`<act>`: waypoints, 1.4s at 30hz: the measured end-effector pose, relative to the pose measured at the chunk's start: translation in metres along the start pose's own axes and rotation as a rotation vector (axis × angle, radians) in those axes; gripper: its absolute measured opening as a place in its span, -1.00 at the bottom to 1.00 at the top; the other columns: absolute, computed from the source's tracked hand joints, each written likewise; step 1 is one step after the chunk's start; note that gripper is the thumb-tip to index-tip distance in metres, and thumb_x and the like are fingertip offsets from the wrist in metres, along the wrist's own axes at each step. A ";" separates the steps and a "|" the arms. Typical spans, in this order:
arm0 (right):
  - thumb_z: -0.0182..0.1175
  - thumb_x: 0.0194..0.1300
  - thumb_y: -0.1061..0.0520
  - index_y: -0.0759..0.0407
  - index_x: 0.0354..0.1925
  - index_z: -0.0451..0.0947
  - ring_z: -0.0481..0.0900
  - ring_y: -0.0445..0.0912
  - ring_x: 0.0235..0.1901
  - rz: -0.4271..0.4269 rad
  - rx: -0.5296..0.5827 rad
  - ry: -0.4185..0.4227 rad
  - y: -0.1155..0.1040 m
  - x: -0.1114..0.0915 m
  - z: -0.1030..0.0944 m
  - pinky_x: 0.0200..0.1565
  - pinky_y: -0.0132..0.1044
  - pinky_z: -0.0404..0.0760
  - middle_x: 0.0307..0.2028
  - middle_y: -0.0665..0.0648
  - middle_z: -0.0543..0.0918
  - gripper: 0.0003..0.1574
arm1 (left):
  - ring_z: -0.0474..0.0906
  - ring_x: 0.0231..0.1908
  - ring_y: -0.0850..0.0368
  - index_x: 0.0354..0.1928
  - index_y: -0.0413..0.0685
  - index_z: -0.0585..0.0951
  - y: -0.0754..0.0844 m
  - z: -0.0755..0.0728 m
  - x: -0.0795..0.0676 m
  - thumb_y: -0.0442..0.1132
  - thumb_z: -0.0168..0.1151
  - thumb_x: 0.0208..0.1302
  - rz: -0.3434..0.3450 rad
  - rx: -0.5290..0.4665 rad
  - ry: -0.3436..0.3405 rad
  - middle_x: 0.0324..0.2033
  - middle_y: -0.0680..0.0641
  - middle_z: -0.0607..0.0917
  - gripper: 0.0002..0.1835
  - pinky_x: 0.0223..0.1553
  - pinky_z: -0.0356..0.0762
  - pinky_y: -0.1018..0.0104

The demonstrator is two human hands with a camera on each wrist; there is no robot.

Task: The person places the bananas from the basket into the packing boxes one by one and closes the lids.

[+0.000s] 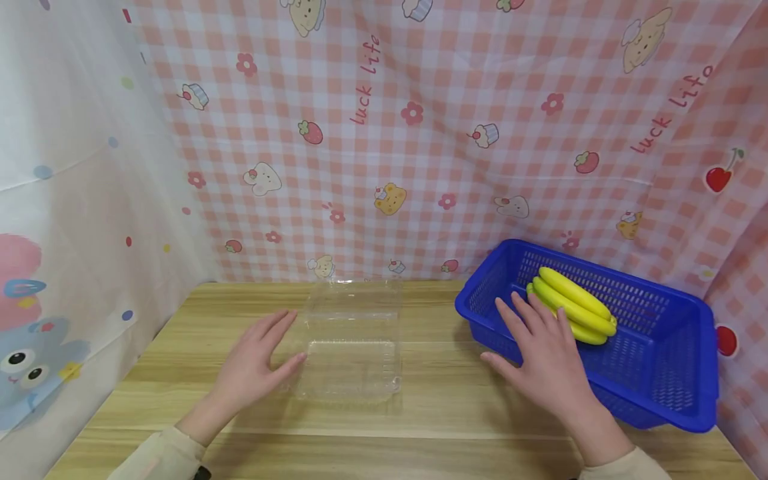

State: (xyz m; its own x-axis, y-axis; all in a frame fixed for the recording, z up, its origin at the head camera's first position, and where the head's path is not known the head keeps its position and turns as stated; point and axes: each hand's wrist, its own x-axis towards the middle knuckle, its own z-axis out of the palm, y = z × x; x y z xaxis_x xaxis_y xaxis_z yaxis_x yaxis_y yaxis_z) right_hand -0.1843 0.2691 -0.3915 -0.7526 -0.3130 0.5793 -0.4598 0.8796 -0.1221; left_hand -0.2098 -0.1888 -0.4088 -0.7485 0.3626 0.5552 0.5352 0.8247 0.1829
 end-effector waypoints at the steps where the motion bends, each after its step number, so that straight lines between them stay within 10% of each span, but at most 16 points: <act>1: 0.42 0.10 -0.27 0.14 0.43 0.29 0.17 0.35 0.34 -0.002 0.001 0.006 0.001 0.000 0.000 0.39 0.33 -0.18 0.36 0.35 0.32 0.07 | 0.39 0.23 -0.28 0.37 -0.16 0.42 0.000 0.000 0.000 0.13 0.31 0.23 -0.008 -0.011 0.000 0.26 -0.30 0.47 -0.23 0.24 0.31 -0.28; 21: 0.23 0.20 -0.46 0.24 0.35 0.38 0.32 0.40 0.19 -0.057 0.012 0.103 0.022 0.006 -0.012 0.32 0.35 0.06 0.27 0.37 0.40 0.05 | 0.58 -0.01 -0.21 0.28 -0.29 0.48 -0.001 -0.005 0.005 -0.23 0.43 0.21 -0.211 -0.355 -0.003 0.14 -0.29 0.57 -0.37 -0.10 0.63 -0.08; 42: 0.48 0.09 -0.09 0.23 0.37 0.34 0.34 0.42 0.15 0.008 0.018 0.044 0.041 0.021 -0.029 0.27 0.42 0.09 0.20 0.41 0.46 -0.01 | 0.60 0.00 -0.23 0.28 -0.34 0.46 -0.011 -0.008 0.011 -0.28 0.32 0.32 -0.526 -0.540 -0.102 0.08 -0.35 0.60 -0.46 -0.09 0.66 0.07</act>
State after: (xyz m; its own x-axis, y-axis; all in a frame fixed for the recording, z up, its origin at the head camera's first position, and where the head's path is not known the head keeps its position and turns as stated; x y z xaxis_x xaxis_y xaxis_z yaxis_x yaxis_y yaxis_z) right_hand -0.2054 0.3091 -0.3608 -0.7349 -0.2897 0.6132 -0.4627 0.8752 -0.1412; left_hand -0.2208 -0.1978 -0.3981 -0.9764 0.0406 0.2121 0.1956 0.5825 0.7890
